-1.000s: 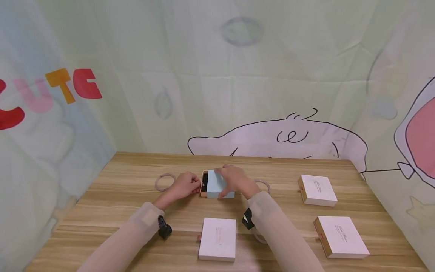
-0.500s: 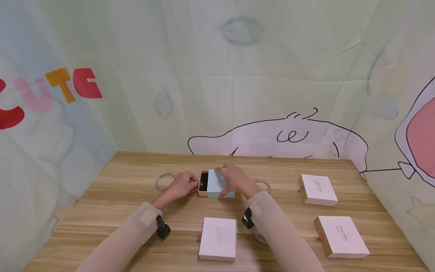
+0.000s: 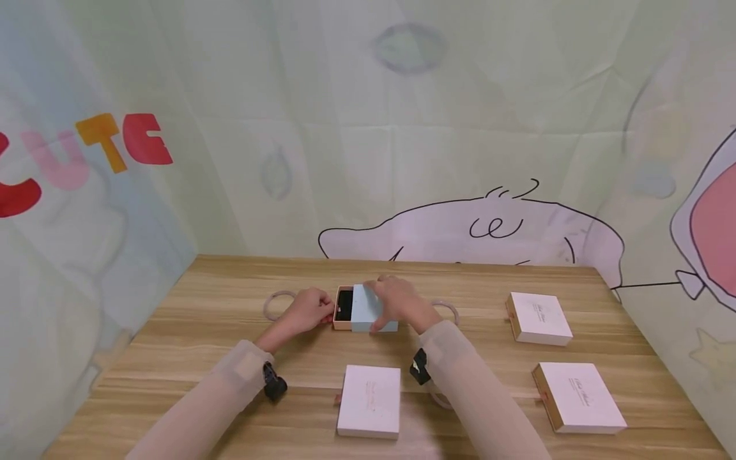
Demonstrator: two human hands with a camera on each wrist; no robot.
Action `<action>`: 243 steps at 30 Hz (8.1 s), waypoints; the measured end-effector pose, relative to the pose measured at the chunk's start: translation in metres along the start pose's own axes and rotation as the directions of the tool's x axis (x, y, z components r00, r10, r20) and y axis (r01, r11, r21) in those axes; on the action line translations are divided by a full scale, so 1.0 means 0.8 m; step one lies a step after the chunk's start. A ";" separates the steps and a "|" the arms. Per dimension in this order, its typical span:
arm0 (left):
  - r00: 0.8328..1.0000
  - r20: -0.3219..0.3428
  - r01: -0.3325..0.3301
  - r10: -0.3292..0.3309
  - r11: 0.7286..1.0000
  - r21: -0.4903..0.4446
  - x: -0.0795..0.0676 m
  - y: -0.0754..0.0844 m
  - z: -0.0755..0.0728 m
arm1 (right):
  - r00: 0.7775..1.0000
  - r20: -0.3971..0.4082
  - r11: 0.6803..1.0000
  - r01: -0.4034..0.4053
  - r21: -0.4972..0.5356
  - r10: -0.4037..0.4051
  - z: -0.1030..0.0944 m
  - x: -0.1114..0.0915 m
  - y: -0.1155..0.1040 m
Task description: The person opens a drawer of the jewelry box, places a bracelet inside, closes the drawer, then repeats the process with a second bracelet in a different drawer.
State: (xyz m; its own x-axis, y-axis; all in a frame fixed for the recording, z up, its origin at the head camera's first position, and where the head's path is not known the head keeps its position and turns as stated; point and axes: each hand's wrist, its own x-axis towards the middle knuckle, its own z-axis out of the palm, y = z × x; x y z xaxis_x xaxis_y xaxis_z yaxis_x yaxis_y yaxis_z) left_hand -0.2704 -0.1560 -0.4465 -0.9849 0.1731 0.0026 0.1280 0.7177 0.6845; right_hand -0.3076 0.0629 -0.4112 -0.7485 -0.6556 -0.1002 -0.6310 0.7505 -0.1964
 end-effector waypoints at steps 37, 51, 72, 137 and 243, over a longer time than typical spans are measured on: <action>0.999 -0.037 0.027 -0.027 1.000 0.011 -0.009 -0.007 -0.013 | 1.000 -0.012 1.000 0.011 -0.002 -0.011 -0.001 -0.002 -0.002; 0.999 -0.041 0.030 -0.030 1.000 0.005 -0.011 -0.012 -0.019 | 1.000 -0.018 1.000 0.026 -0.003 -0.026 -0.004 -0.003 -0.002; 0.999 -0.044 0.010 -0.007 0.998 0.068 -0.015 -0.014 -0.026 | 1.000 -0.013 1.000 0.024 0.005 -0.024 -0.003 -0.004 -0.002; 0.995 -0.051 0.085 -0.081 0.991 0.101 -0.019 -0.018 -0.036 | 1.000 -0.022 1.000 0.022 0.014 -0.021 -0.003 -0.005 -0.001; 0.992 -0.123 0.058 -0.010 0.919 0.389 -0.020 -0.036 -0.081 | 1.000 -0.004 1.000 0.029 -0.009 -0.029 -0.001 -0.002 0.001</action>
State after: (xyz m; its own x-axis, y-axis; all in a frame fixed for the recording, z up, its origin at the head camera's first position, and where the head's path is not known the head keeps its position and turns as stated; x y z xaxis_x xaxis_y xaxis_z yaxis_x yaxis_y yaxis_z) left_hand -0.2657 -0.2232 -0.4195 -0.9930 0.0816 0.0849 0.1062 0.9323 0.3456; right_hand -0.3074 0.0645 -0.4104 -0.7306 -0.6769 -0.0901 -0.6545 0.7318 -0.1903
